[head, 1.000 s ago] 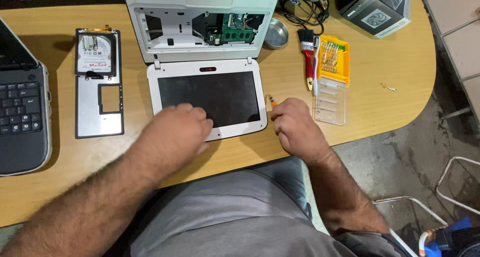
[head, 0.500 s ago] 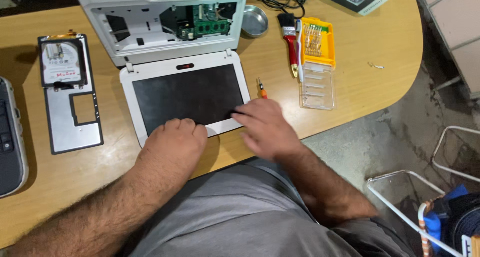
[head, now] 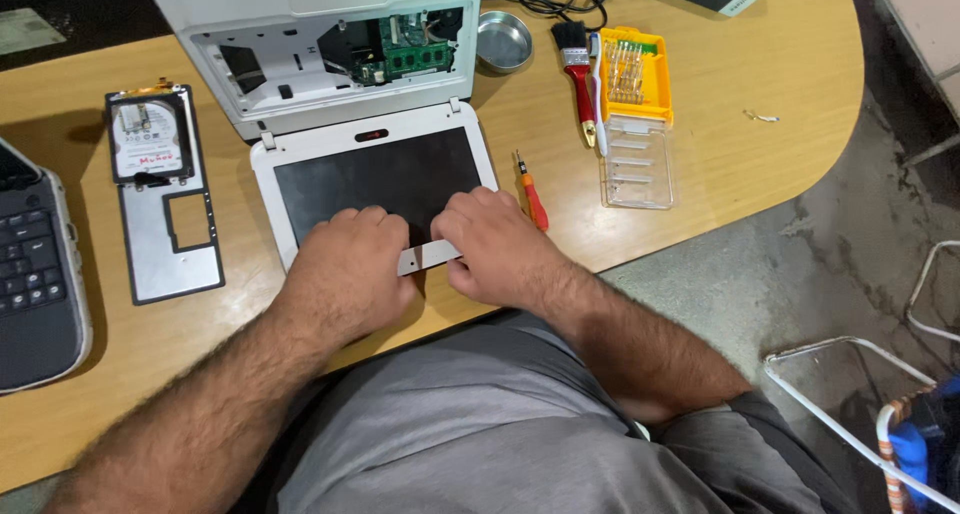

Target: The person uses a screwdriver to remove screws from the bottom casing and the screen bezel of a white laptop. They then lift the screen bezel off the device, exposing the screen and internal components.

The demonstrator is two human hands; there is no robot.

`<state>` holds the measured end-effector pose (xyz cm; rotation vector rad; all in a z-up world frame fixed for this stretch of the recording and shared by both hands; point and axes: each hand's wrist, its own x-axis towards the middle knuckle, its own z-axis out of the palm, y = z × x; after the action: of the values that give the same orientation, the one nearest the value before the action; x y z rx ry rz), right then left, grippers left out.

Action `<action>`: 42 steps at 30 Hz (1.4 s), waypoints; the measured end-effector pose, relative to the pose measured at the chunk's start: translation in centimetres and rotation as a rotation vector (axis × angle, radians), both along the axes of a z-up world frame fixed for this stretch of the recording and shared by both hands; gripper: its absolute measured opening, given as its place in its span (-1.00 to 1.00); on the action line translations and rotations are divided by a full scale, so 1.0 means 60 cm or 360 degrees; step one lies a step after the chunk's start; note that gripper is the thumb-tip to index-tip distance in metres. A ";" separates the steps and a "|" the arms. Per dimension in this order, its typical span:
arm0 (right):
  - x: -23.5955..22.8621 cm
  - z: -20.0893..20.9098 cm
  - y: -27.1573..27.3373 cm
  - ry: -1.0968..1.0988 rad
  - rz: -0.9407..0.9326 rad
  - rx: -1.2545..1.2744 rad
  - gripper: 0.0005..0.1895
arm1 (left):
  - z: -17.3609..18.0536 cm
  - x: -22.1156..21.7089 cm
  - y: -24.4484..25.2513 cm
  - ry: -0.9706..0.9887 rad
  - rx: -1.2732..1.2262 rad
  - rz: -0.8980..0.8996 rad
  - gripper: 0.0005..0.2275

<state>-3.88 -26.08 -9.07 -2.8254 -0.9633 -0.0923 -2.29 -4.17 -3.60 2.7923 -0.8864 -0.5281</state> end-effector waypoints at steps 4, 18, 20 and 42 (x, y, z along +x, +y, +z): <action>0.024 0.020 0.000 0.0191 0.0050 -0.0027 -0.61 | 0.011 0.006 -0.002 0.0040 -0.0060 0.0057 -0.66; 0.068 0.064 -0.052 -0.0106 0.0339 -0.0595 -0.71 | -0.004 0.006 0.013 0.0039 -0.0174 0.0031 -0.71; 0.062 0.070 -0.050 -0.0262 0.0379 -0.0536 -0.71 | -0.014 0.004 0.014 -0.0008 -0.0184 0.0022 -0.71; -0.031 0.122 -0.103 -0.1009 0.0391 0.0528 -0.68 | 0.017 -0.001 0.084 -0.1534 -0.1347 -0.0727 -0.77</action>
<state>-5.73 -32.23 -1.76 -2.3717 -1.2528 -1.0560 -2.34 0.88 -2.57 1.9241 -1.4455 1.0236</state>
